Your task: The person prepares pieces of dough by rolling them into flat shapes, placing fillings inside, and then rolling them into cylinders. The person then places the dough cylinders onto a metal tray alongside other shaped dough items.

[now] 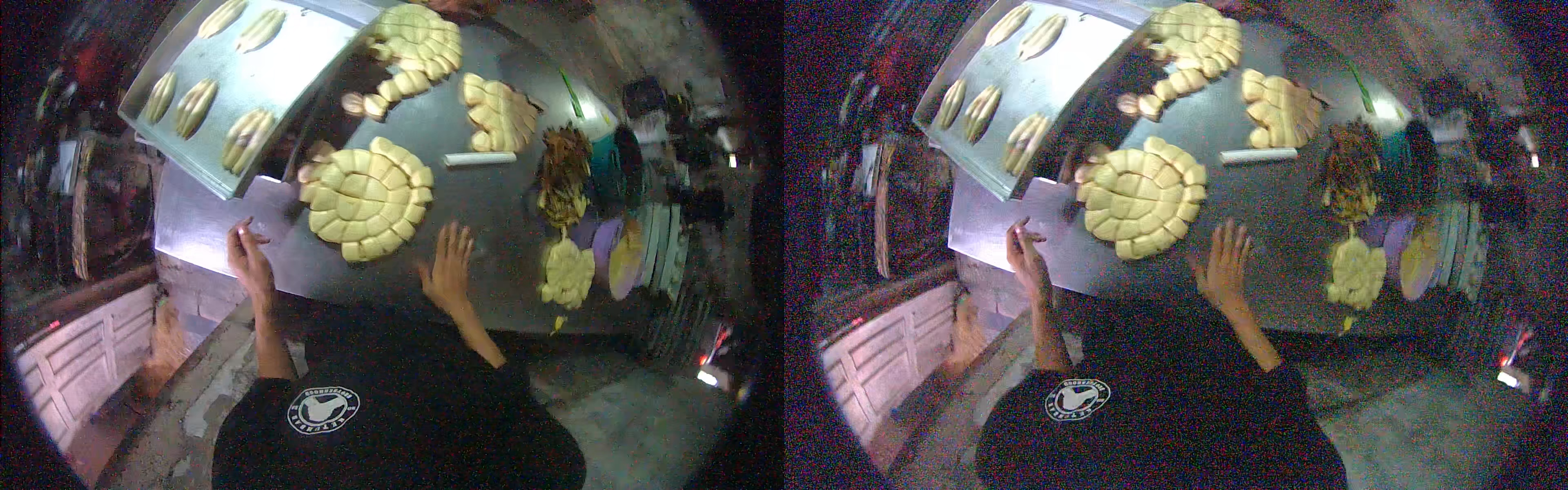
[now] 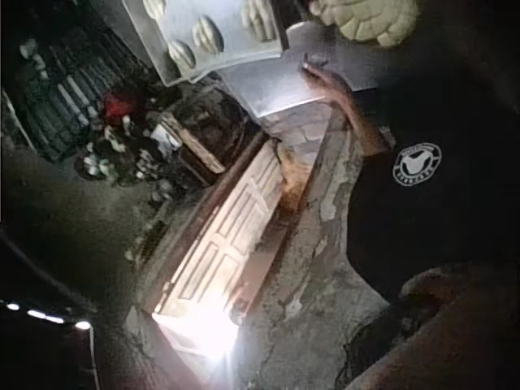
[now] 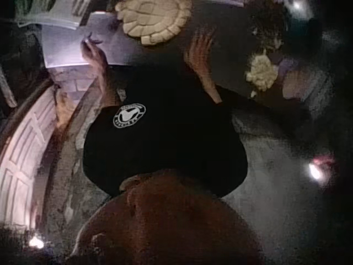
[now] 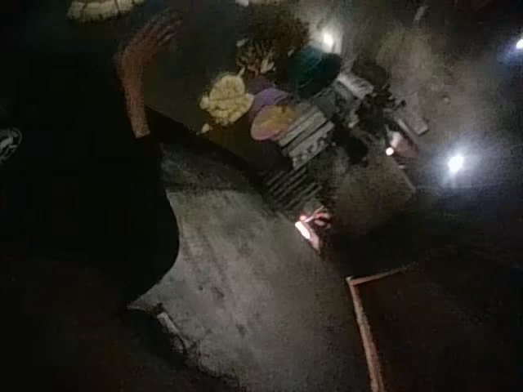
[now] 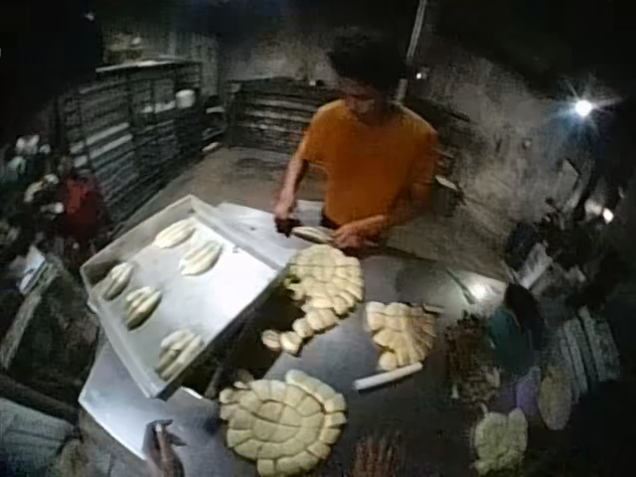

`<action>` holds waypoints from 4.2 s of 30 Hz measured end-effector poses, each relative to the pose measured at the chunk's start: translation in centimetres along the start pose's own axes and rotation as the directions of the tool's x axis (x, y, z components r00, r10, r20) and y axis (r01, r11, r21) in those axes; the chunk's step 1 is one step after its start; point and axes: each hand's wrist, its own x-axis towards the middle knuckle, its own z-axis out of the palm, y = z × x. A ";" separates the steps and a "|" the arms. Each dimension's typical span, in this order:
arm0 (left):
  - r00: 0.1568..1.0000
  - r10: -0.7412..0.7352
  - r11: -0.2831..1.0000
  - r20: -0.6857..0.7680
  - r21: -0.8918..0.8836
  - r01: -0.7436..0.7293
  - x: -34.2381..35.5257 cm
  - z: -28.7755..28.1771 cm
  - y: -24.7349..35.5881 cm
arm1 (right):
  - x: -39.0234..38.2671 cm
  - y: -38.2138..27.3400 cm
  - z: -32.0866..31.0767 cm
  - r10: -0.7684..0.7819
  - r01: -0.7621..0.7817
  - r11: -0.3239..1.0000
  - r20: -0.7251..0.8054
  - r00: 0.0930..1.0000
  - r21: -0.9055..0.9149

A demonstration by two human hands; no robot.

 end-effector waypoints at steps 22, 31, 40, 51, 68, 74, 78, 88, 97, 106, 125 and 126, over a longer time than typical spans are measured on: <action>0.821 0.337 0.855 0.460 0.215 -0.471 -1.5 1.1 2.6 | 24.7 -16.5 -1.8 -0.388 0.345 0.733 -0.056 0.920 0.586; 0.934 0.225 0.941 0.279 -0.310 -0.134 -8.5 7.4 14.6 | 7.4 -8.6 -16.3 -0.191 0.112 0.098 -0.092 0.977 0.989; 0.687 0.615 0.747 0.388 -0.565 -0.349 -26.8 17.7 21.0 | -8.6 9.6 -19.4 0.245 0.318 -0.061 -0.294 0.924 0.946; 0.211 0.876 0.423 0.433 -0.901 0.094 -42.5 28.2 21.2 | -21.7 19.5 -22.7 0.386 0.361 -0.340 -0.220 0.896 0.868; 0.232 0.440 0.666 0.867 -0.141 -0.733 -37.9 53.0 16.2 | -23.9 36.8 -15.6 0.743 0.341 -0.338 0.026 0.669 0.877; 0.157 0.692 0.096 0.705 0.125 -0.987 -34.8 65.4 8.5 | -11.6 42.9 -20.5 0.426 0.084 0.059 -0.101 0.899 0.995; 0.156 0.532 0.130 0.832 0.102 -0.986 -35.3 66.3 10.4 | 0.9 49.2 -23.2 0.313 0.087 0.456 -0.252 0.916 0.886; 0.172 0.231 0.542 0.958 0.021 -0.840 -31.3 64.9 15.7 | 16.5 61.1 -16.3 -0.068 0.045 0.986 0.135 0.989 0.163; 0.314 0.421 0.800 0.851 -0.186 -0.570 -29.6 63.5 16.7 | 14.6 62.6 -18.7 0.310 -0.494 0.625 0.388 0.868 0.605; 0.478 0.202 0.979 0.855 -0.179 -0.094 -30.2 59.7 19.4 | 4.3 55.0 -24.7 0.292 -0.118 0.261 0.038 0.956 0.958; 0.199 -0.136 0.882 0.971 0.027 0.471 -37.4 32.2 25.6 | -16.1 33.4 -21.5 0.118 -0.104 -0.348 0.154 0.981 0.932; 0.045 -0.252 0.761 0.967 0.169 0.626 -37.5 31.0 25.0 | -16.2 32.0 -20.5 0.129 -0.091 -0.340 0.142 0.981 0.936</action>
